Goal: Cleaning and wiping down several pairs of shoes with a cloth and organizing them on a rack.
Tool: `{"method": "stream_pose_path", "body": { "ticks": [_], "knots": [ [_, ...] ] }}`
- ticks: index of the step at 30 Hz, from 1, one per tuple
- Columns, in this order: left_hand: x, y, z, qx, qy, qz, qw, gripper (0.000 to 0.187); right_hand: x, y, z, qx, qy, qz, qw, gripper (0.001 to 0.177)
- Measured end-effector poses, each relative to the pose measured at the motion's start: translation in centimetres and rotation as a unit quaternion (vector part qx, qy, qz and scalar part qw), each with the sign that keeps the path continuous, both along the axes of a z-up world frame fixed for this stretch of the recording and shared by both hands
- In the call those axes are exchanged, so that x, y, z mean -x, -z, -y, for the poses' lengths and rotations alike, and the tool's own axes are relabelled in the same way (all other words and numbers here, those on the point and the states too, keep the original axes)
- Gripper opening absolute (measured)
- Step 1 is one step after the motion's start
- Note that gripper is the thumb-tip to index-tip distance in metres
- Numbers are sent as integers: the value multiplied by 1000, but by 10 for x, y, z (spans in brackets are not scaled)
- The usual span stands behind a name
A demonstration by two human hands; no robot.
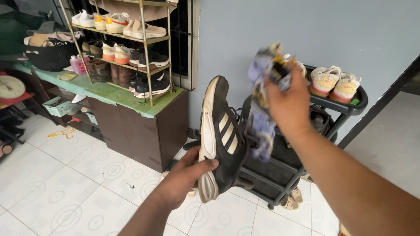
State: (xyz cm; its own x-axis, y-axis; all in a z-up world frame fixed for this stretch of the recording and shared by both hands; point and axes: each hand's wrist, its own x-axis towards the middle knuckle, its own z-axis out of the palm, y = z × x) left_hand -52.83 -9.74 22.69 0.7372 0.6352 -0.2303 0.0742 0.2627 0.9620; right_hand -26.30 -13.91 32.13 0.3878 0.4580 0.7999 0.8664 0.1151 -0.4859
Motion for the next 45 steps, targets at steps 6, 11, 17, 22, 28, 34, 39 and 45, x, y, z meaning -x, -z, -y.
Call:
{"method": "stream_pose_path", "body": {
  "ticks": [6, 11, 17, 22, 28, 34, 39, 45],
  "knots": [
    [-10, 18, 2, -15, 3, 5, 1000, 86, 75, 11, 28, 142, -231, 184, 945, 48],
    [-2, 14, 16, -9, 31, 14, 999, 85, 79, 33, 25, 98, -182, 201, 958, 63],
    [6, 9, 20, -3, 75, 37, 996, 84, 50, 28, -15, 62, -187, -162, 967, 50],
    [7, 13, 21, -1, 74, 33, 997, 82, 34, 31, -27, 12, -205, -378, 903, 48],
    [8, 14, 20, -20, 47, -10, 999, 83, 50, 37, 2, 30, -143, -239, 960, 48],
    [-9, 9, 4, -12, 14, -25, 1000, 79, 75, 41, 32, 80, -105, 73, 989, 55],
    [-35, 23, -9, 44, -74, 24, 996, 60, 110, 49, 51, 176, -102, 140, 969, 55],
    [-50, 9, 7, 73, -166, 57, 982, 55, 99, 66, 59, 124, -91, 103, 983, 57]
  ]
}}
